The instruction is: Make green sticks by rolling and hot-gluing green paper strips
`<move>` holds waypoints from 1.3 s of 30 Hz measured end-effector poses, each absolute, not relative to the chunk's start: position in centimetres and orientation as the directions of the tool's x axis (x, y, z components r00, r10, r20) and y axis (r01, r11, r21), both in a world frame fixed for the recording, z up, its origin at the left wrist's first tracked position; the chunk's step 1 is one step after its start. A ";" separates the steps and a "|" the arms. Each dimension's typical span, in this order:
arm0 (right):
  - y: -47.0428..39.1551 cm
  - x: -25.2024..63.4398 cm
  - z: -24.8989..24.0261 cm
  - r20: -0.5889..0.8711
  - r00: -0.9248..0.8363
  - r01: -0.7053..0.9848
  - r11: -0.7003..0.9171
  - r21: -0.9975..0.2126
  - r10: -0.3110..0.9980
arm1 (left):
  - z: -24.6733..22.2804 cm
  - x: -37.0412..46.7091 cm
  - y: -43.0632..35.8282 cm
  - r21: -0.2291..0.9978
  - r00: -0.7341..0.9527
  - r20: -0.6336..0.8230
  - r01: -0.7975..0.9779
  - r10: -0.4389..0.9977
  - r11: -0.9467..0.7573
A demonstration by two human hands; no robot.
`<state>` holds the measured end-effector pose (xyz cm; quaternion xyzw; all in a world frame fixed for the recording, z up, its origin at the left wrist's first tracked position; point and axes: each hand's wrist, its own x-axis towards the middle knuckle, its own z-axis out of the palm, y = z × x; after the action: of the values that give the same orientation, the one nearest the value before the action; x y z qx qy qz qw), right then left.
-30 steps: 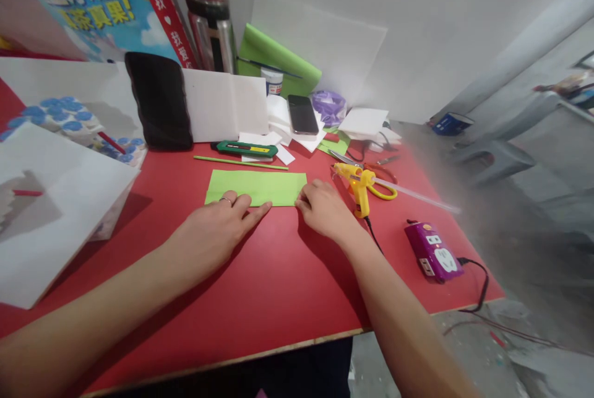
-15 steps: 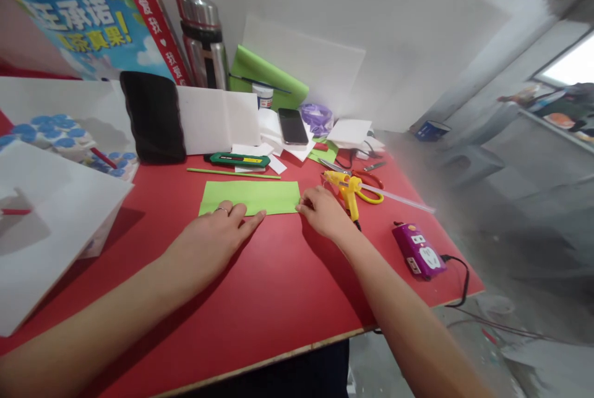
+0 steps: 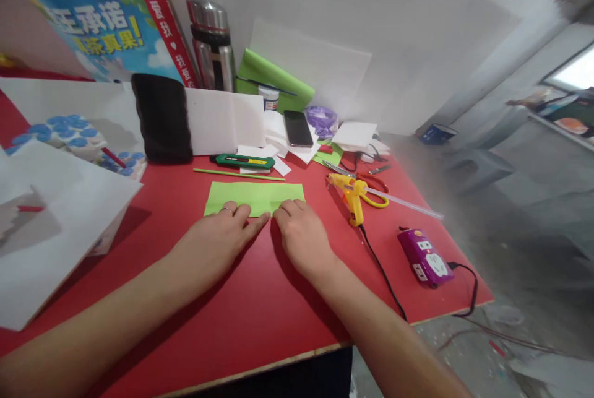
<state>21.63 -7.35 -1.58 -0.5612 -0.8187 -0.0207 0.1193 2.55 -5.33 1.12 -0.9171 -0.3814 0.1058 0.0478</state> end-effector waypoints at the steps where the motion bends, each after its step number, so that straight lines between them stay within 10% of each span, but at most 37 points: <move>1: -7.4 22.1 -1.8 0.235 -0.346 0.919 0.379 -0.110 0.908 | 1.0 2.5 -5.3 -0.168 0.686 -0.156 0.691 0.711 -0.703; 13: -9.6 26.3 -3.0 0.231 -0.445 0.896 0.430 0.115 0.865 | 0.9 2.5 -5.4 -0.150 0.685 -0.170 0.692 0.708 -0.706; 39: -11.2 27.4 -3.2 0.185 -0.272 0.962 0.261 0.080 0.944 | 1.3 2.6 -5.4 -0.149 0.683 -0.161 0.697 0.713 -0.701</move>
<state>27.43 -11.21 -3.22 -0.6014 -0.7925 -0.0883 0.0497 2.55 -5.44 1.35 -0.9164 -0.3846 0.1038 0.0380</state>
